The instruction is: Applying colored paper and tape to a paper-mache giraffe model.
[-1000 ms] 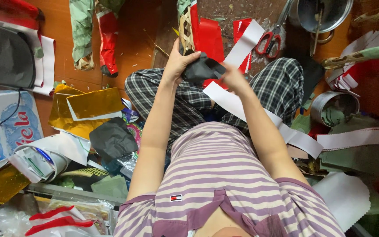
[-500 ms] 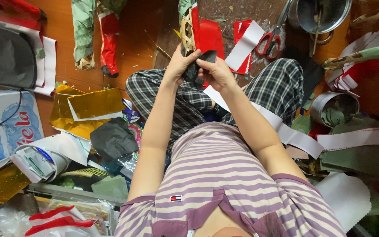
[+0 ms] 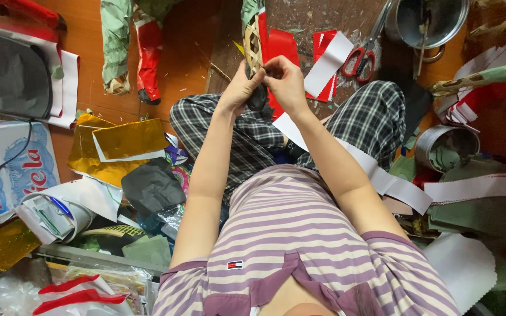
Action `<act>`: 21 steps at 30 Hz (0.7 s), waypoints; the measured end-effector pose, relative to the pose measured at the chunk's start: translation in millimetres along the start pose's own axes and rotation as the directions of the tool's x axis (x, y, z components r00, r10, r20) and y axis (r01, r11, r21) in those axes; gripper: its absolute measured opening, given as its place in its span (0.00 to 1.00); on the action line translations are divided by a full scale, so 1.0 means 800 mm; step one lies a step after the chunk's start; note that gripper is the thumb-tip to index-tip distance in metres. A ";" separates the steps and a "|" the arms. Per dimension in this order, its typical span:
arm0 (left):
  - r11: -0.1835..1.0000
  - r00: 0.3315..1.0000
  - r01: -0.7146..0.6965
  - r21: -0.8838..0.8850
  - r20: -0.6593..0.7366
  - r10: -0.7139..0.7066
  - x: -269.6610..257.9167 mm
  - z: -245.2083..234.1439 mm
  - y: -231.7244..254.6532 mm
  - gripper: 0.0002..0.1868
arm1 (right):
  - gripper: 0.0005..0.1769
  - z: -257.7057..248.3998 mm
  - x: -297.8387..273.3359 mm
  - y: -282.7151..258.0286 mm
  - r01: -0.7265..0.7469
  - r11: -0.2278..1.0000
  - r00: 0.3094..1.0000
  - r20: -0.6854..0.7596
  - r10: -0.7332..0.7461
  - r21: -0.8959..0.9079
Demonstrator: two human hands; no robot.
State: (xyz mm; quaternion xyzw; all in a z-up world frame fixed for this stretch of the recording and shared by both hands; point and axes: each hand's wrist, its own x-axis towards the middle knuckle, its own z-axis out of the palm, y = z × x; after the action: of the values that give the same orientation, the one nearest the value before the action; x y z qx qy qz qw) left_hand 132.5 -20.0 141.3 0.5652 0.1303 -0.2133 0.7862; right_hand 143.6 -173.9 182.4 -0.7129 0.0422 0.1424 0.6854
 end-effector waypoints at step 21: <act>0.974 0.974 0.097 -0.203 -0.182 -0.134 -0.008 0.023 0.017 0.33 | 0.10 -0.012 0.050 0.056 -0.359 0.838 0.925 0.274 0.262 0.410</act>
State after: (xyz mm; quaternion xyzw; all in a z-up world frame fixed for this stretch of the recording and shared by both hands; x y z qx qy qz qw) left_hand 132.8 -32.7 161.9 0.4960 0.2592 -0.1890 0.8069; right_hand 172.0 -180.8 128.4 -0.4980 0.1181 0.3117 0.8005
